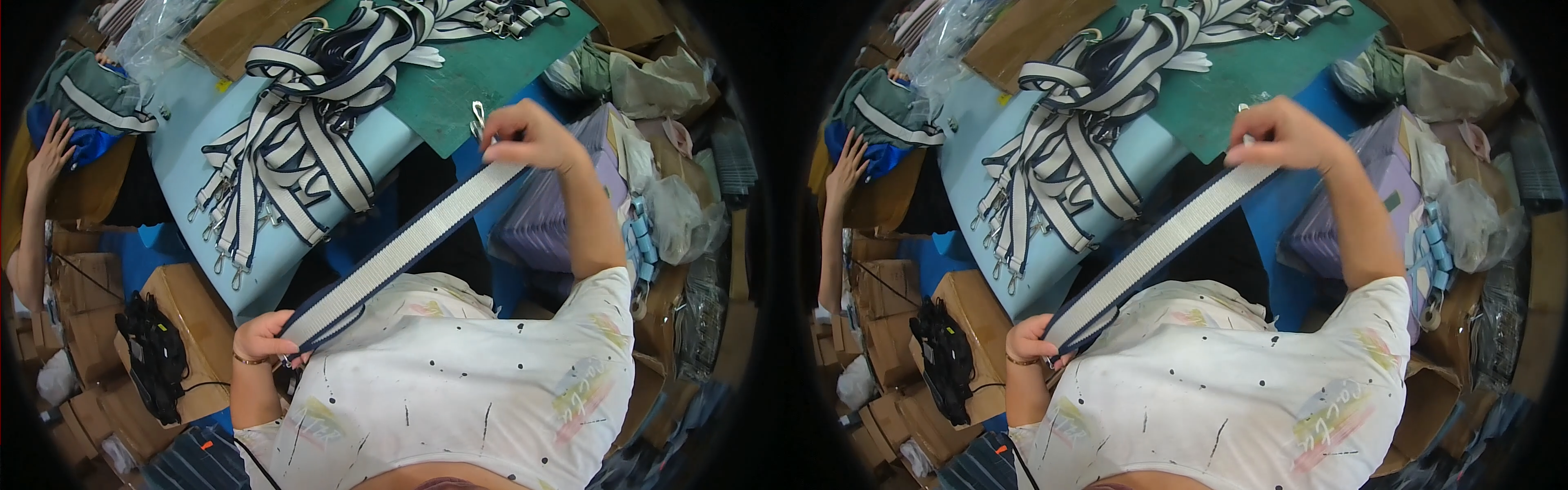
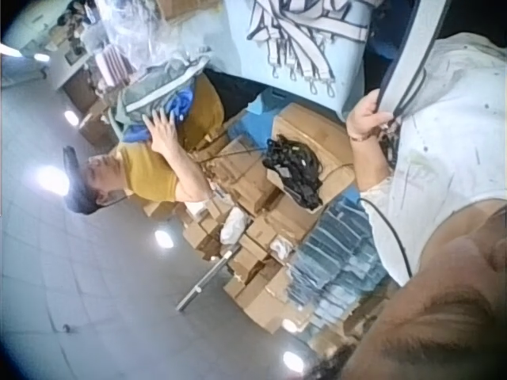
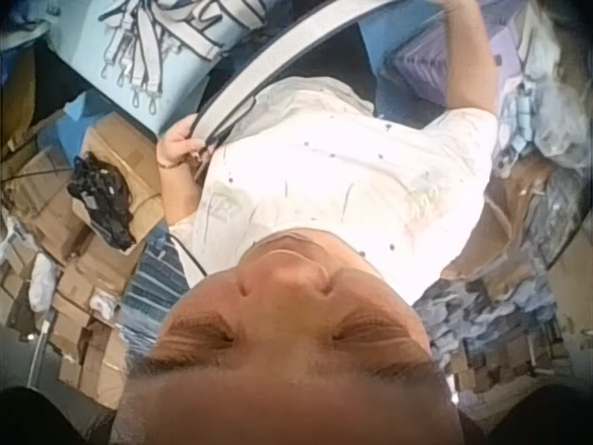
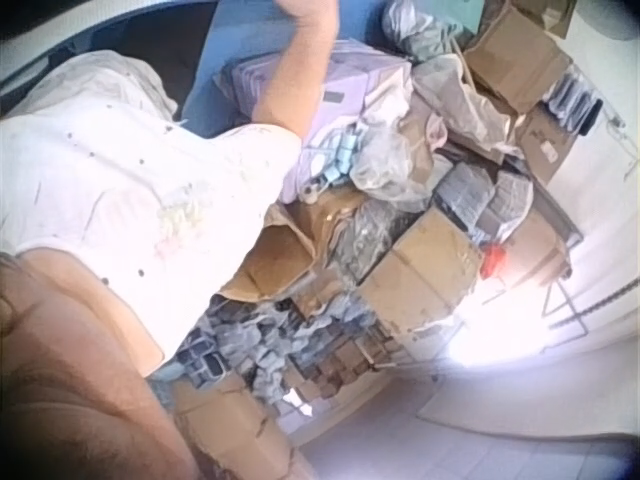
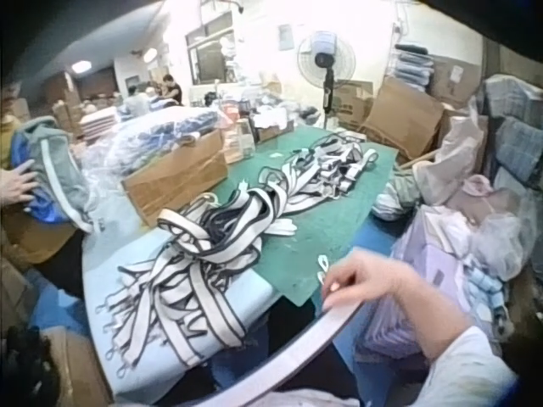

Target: Assembling and inspecting striped fabric straps with metal hardware by applying protective sleeves or labels.

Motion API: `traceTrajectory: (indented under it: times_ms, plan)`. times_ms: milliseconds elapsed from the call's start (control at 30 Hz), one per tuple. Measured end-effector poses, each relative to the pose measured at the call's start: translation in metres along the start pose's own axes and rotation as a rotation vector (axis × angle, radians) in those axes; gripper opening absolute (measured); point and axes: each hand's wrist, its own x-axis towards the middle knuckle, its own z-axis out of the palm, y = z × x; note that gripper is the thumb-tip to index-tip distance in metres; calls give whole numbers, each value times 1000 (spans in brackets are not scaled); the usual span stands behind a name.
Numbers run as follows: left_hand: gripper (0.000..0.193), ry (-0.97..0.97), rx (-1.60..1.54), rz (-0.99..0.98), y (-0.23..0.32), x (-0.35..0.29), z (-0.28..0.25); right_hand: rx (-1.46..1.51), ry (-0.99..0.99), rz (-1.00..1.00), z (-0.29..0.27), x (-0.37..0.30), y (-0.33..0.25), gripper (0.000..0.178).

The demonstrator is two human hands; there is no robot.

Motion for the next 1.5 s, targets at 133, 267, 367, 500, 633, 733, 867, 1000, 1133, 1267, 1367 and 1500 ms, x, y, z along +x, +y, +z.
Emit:
traceTrajectory:
  times_ms: [133, 267, 367, 500, 633, 733, 867, 1000, 1133, 1267, 1367, 1500]
  plan:
    - [37, 96, -5, 55, 4, 13, -4, 18, 134, 194, -48, 0, 34, 26]
    - [38, 143, -38, 169, 3, 38, 2, -390, 135, 309, -75, 22, 35, 30]
    - [38, 149, -76, 300, 13, 66, 10, -783, 257, 227, -95, 48, 41, 31]
    - [35, 139, -133, 371, 22, 104, 1, -1190, 276, 86, -88, 69, 80, 35]
    - [30, 233, -85, 371, 26, 110, -1, -439, -7, -508, 53, 88, -23, 80]
    - [22, 276, 54, 266, 42, 117, 9, -604, -95, -566, 117, 82, -40, 88]
    - [29, 407, 203, 123, 63, 118, 15, -602, -248, -448, 124, 101, -17, 65]
    - [33, 372, 189, 57, 74, 110, 14, -633, -189, -526, 127, 105, -7, 45]
    - [33, 385, 337, -42, 76, 104, 6, -695, -97, -578, 140, 109, 5, 42]
    - [28, 510, 406, -150, 89, 100, 7, -685, -149, -566, 136, 113, 4, 41]
    - [31, 527, 371, -136, 94, 99, 11, -732, -169, -476, 135, 113, -4, 34]
    - [36, 399, 436, -58, 99, 90, 3, -736, -180, -420, 131, 117, -1, 36]
